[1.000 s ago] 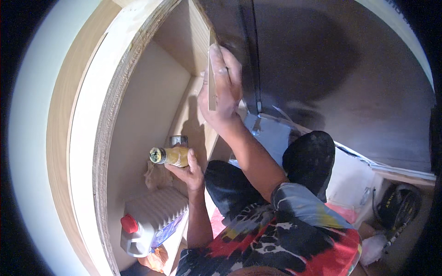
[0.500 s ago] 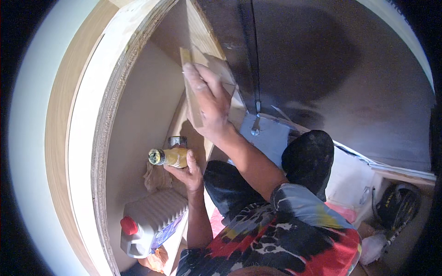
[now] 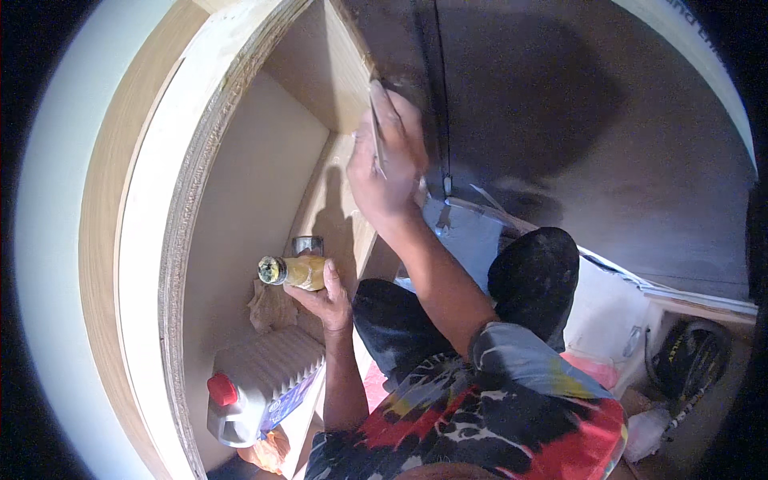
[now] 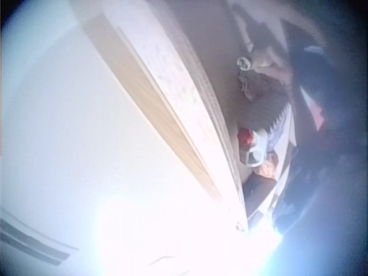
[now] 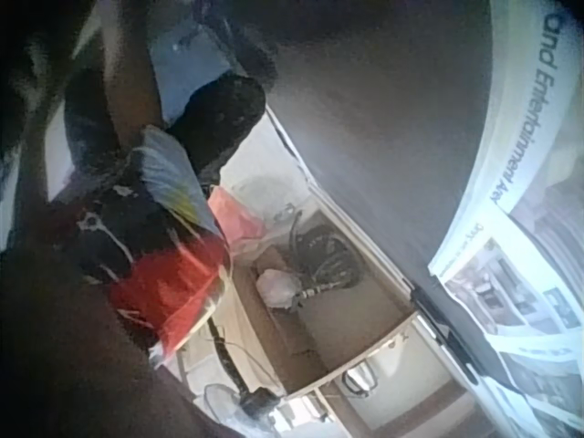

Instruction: The person uses a sanding block to smooth the edges of a wooden cabinet frame. They then apply wood glue to a small wooden strip and press it into a groove on the cabinet edge. The person repeats the gluing and insertion process for multiple sections of the cabinet.

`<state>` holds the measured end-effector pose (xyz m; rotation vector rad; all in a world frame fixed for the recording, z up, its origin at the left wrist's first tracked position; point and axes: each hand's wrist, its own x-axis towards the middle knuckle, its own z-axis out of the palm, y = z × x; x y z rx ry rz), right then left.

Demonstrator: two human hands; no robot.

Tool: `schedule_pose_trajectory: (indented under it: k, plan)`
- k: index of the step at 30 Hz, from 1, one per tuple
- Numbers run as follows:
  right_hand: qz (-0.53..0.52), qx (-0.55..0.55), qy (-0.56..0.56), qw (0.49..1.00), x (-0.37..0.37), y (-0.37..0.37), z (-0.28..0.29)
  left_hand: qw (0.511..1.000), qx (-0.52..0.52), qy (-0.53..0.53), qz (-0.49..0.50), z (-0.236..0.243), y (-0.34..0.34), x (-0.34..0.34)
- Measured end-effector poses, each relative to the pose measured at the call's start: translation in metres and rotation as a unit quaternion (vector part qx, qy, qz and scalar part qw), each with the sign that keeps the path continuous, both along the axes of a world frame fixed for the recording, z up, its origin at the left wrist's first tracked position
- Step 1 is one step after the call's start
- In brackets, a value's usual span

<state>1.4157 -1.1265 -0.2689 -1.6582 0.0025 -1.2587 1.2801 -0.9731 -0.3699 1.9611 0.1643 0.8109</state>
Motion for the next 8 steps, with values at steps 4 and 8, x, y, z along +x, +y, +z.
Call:
schedule_pose_trajectory:
  k: [4,8]
  plan:
    - [0.044,0.022,-0.034,0.998,-0.004,0.006,0.028,1.0,-0.01,-0.007,-0.013,0.002,0.002,-0.001]
    - [0.162,-0.067,-0.013,0.984,-0.029,-0.002,0.004,0.999,0.022,-0.005,-0.023,-0.006,0.007,-0.002]
